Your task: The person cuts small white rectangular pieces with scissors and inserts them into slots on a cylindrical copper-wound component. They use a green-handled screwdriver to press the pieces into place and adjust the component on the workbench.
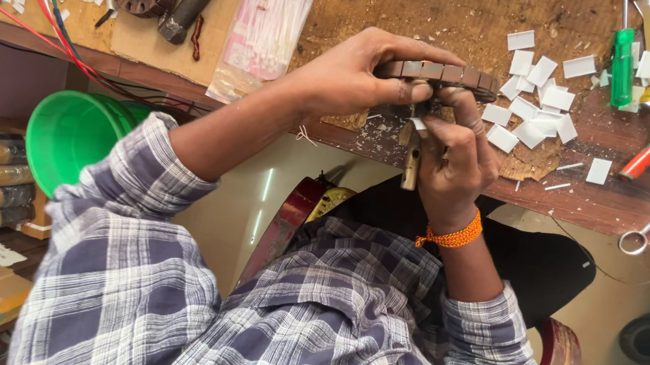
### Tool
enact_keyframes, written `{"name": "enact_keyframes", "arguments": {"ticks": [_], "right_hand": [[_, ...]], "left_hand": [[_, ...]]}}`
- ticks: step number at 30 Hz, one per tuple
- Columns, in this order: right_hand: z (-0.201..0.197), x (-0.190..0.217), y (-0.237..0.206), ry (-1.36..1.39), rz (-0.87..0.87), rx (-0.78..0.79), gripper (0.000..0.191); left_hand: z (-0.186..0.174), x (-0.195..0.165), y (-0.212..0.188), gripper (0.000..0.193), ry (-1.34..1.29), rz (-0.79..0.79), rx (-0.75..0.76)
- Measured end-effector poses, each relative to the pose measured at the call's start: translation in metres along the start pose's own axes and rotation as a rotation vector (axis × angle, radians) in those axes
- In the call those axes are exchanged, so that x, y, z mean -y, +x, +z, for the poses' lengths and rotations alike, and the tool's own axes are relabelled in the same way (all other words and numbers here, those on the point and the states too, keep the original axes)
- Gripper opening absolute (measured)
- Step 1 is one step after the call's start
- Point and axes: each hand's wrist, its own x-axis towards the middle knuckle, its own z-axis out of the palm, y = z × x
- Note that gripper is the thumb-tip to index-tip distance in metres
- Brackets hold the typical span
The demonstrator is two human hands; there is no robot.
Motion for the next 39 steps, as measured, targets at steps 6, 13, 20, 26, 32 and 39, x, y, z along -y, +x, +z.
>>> {"name": "enact_keyframes", "arguments": {"ticks": [6,13,20,26,32,39], "right_hand": [[0.004,-0.002,-0.011,0.048,0.066,-0.053,0.014],[-0.003,-0.010,-0.020,0.484,0.395,-0.306,0.016],[-0.028,-0.018,0.009,0.087,0.125,-0.295,0.016],[-0.030,-0.020,0.020,-0.162,-0.024,-0.224,0.013],[-0.046,-0.009,0.027,-0.246,-0.107,-0.081,0.016],[-0.058,0.002,0.036,-0.210,-0.036,-0.008,0.015]], "left_hand": [[0.019,-0.006,0.003,0.040,0.105,-0.107,-0.189],[0.042,-0.009,0.009,0.038,0.569,0.043,-0.310],[0.042,-0.011,0.017,0.038,0.663,0.064,-0.316],[0.042,-0.009,0.019,0.037,0.736,0.127,-0.315],[0.046,-0.007,0.016,0.034,0.770,0.153,-0.327],[0.054,-0.010,0.019,0.032,0.795,0.154,-0.350]]}}
